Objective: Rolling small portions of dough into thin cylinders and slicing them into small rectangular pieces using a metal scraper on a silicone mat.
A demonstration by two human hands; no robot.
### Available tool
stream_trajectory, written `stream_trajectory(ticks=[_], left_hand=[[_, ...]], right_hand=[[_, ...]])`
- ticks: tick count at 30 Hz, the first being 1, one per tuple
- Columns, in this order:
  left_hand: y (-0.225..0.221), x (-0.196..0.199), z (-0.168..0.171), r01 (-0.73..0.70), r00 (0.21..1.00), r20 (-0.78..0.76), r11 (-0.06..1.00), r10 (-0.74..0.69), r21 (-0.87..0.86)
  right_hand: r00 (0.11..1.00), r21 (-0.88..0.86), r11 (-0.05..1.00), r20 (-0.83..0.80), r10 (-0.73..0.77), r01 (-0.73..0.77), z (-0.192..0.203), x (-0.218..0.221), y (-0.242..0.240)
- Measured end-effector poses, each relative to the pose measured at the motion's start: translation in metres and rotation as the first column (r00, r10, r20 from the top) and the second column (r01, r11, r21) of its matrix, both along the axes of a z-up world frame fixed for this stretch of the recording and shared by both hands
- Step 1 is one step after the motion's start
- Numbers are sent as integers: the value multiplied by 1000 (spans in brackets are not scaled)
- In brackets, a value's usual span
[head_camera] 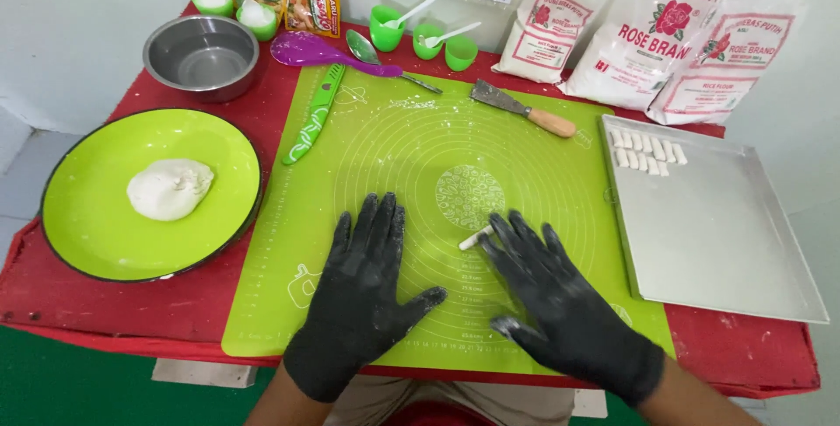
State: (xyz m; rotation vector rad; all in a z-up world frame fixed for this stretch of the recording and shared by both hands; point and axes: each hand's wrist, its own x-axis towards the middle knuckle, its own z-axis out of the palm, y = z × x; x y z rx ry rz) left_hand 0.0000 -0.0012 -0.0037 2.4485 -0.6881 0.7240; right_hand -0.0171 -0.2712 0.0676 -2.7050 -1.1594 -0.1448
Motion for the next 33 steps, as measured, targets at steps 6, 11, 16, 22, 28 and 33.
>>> stream_trajectory(ticks=[6,11,16,22,28,33], left_hand=[[1,0,0,31,1000,-4,999,-31,-22],[1,0,1,39,998,-38,998,-41,-49],[1,-1,1,38,997,-71,998,-41,-50],[3,-1,5,34,995,-92,998,-38,-43],[2,-2,3,28,998,-50,999,-30,-44],[2,-1,2,23,999,-43,1000,-23,-4]], right_hand=[[996,-6,997,34,79,-79,-23,62,42],[995,4,995,8,99,-99,-34,133,80],[978,108,974,-41,205,-199,-42,215,123],[965,304,916,50,258,-261,-24,262,145],[991,288,956,129,26,-63,31,234,79],[841,-76,870,310,-444,487,-4,222,-27]])
